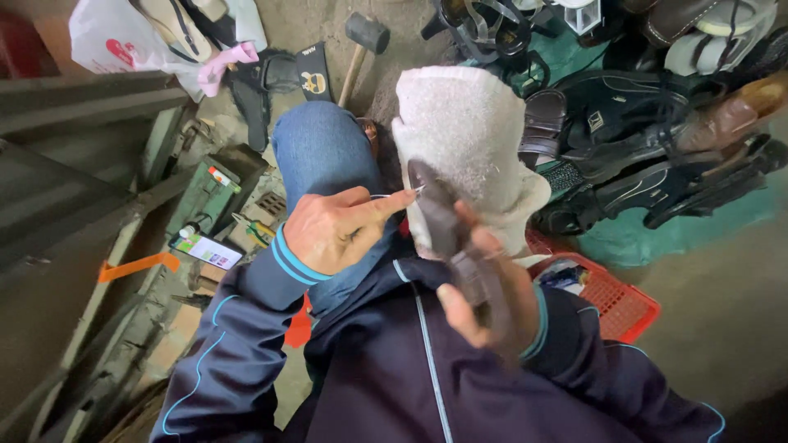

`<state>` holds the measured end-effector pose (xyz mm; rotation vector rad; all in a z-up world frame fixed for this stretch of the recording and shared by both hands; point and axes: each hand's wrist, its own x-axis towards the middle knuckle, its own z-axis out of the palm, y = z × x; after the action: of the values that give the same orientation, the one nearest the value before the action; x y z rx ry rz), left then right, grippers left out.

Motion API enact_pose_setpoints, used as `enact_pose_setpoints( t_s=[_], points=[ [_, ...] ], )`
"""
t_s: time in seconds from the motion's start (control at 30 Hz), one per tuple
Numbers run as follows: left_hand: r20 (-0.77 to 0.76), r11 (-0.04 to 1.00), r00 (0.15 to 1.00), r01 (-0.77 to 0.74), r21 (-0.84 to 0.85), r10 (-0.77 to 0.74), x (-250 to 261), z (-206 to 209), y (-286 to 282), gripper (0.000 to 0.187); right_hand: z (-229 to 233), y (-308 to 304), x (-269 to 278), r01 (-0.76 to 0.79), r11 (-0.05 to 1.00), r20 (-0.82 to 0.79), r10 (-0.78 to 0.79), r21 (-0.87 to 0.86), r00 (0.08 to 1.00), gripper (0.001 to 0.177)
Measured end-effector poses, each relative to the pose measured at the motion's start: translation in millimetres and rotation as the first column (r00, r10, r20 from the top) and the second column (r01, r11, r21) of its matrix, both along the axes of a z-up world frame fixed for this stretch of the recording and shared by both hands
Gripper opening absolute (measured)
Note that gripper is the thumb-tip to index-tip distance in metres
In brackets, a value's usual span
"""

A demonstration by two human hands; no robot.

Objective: Hand-stitching a brown sandal to repair the strap

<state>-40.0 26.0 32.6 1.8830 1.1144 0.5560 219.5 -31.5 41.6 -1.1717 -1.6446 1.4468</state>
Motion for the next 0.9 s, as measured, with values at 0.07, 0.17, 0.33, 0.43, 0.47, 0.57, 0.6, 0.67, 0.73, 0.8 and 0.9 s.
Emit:
enact_pose_setpoints(
  t_s=[0.07,0.17,0.33,0.43,0.47,0.57,0.6,0.67,0.73,0.8,0.9],
  points=[
    [-0.002,0.997,0.999,0.043,0.065,-0.043,-2,-5,5,0.043,-23,-12,-6,-0.026,0.972,-0.129,0.057,0.232,0.99,0.094],
    [-0.009,0.995,0.996,0.084,0.047,-0.084,-4,-10,5,0.044,-23,-19,-11,0.044,0.999,-0.288,-0.039,0.011,0.957,0.098],
    [-0.059,0.994,0.993,0.101,0.038,-0.099,1,-8,14,0.046,-8,-2,0,-0.054,0.971,-0.007,0.057,0.234,0.998,0.08],
    [-0.053,0.994,0.994,0.101,0.031,-0.1,2,-7,19,0.045,-5,3,-1,-0.072,0.958,0.01,0.072,0.279,0.997,0.075],
    [-0.044,0.995,0.995,0.094,0.031,-0.092,3,-8,19,0.044,-5,4,0,-0.098,0.951,0.029,0.094,0.293,0.995,0.075],
    [-0.008,0.996,0.996,0.087,0.017,-0.087,8,-11,22,0.049,-3,6,-1,-0.095,0.946,0.052,0.082,0.309,0.995,0.063],
    [-0.005,0.996,0.996,0.093,0.018,-0.092,8,-12,23,0.049,-4,6,-2,-0.09,0.947,0.055,0.077,0.309,0.996,0.063],
    [0.003,0.997,0.997,0.081,-0.007,-0.081,8,-13,22,0.049,-5,4,-3,-0.12,0.946,0.095,0.095,0.302,0.991,0.051],
    [0.008,0.997,0.997,0.078,-0.005,-0.078,4,-11,19,0.049,-7,3,-7,-0.111,0.939,0.078,0.09,0.325,0.993,0.052],
    [0.01,0.998,0.998,0.069,0.001,-0.069,2,-6,15,0.049,-8,3,-11,-0.105,0.93,0.057,0.09,0.352,0.994,0.053],
    [-0.157,1.0,0.987,-0.016,0.02,0.019,5,5,5,0.027,-8,5,-8,-0.14,0.92,0.112,0.106,0.366,0.988,0.055]
  ],
)
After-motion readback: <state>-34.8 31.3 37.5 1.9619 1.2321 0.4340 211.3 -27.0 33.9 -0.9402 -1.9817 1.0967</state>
